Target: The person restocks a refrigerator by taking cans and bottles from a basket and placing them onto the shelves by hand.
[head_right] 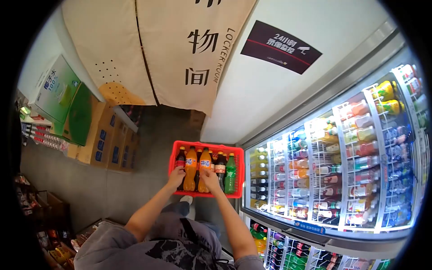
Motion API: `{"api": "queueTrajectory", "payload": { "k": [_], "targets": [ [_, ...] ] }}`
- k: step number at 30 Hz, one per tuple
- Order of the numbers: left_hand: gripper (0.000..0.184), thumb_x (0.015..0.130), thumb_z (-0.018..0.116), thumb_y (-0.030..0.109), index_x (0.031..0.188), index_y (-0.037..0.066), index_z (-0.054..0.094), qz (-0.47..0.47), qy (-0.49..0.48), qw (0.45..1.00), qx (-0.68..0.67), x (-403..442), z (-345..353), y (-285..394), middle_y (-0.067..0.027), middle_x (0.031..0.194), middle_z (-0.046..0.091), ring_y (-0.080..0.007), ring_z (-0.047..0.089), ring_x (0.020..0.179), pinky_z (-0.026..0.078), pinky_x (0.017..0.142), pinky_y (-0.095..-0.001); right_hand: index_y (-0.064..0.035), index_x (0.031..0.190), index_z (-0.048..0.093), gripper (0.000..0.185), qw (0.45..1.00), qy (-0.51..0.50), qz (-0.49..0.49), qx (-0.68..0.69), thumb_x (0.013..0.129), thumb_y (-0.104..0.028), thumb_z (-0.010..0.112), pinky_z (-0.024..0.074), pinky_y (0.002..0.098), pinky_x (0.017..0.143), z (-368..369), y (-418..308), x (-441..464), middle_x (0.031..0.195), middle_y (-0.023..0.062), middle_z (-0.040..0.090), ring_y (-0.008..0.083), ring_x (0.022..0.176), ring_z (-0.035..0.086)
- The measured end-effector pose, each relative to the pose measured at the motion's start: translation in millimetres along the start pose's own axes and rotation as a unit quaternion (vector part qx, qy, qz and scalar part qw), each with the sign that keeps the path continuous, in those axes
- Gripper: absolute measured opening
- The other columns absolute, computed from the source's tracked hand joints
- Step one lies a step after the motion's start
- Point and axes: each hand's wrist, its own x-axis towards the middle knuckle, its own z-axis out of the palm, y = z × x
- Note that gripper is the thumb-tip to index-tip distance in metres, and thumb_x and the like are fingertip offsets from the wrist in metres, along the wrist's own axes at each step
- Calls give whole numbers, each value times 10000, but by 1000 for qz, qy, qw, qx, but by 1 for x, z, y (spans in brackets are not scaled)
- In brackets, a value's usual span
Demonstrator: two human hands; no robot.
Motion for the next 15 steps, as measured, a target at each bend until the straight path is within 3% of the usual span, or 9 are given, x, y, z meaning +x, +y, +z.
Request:
{"api": "queueTrajectory", "payload": {
  "k": [2,6,8,11,15],
  "targets": [
    [454,865,587,61,1312,16,523,-33,-10,999,-2,5,4,-14,-144,1094,647,-220,622,999,474,888,-325,21,1312,517,494,985,31,-6,-169,919,-252,638,529,341,849,17,19,15,1120,159,670,242,1022,657],
    [453,925,522,105,1365,7,479,-147,-20,987,-58,-6,12,-6,-175,1173,620,-245,609,1054,469,915,-332,23,1328,494,599,977,74,20,-197,868,-315,678,514,367,871,50,33,28,1141,226,654,317,1034,654],
    [440,951,493,138,1369,0,475,-136,-20,989,-57,11,13,-45,-187,1231,600,-255,591,1109,457,943,-329,66,1281,495,580,961,81,23,-263,849,-277,676,496,447,881,63,23,26,1084,285,643,413,1018,629],
    [409,962,497,164,1333,-8,509,-130,-13,991,-28,13,18,-39,-167,1240,604,-235,581,1128,452,944,-320,85,1240,490,595,952,143,-46,-267,841,-313,684,492,482,858,76,64,46,1022,308,637,463,973,614],
    [371,982,502,199,1292,-1,540,-144,-39,988,-46,11,17,-22,-135,1198,619,-214,584,1095,456,923,-316,103,1201,506,630,949,142,-15,-280,837,-378,686,493,489,842,78,69,48,972,311,634,475,931,614]
  ]
}}
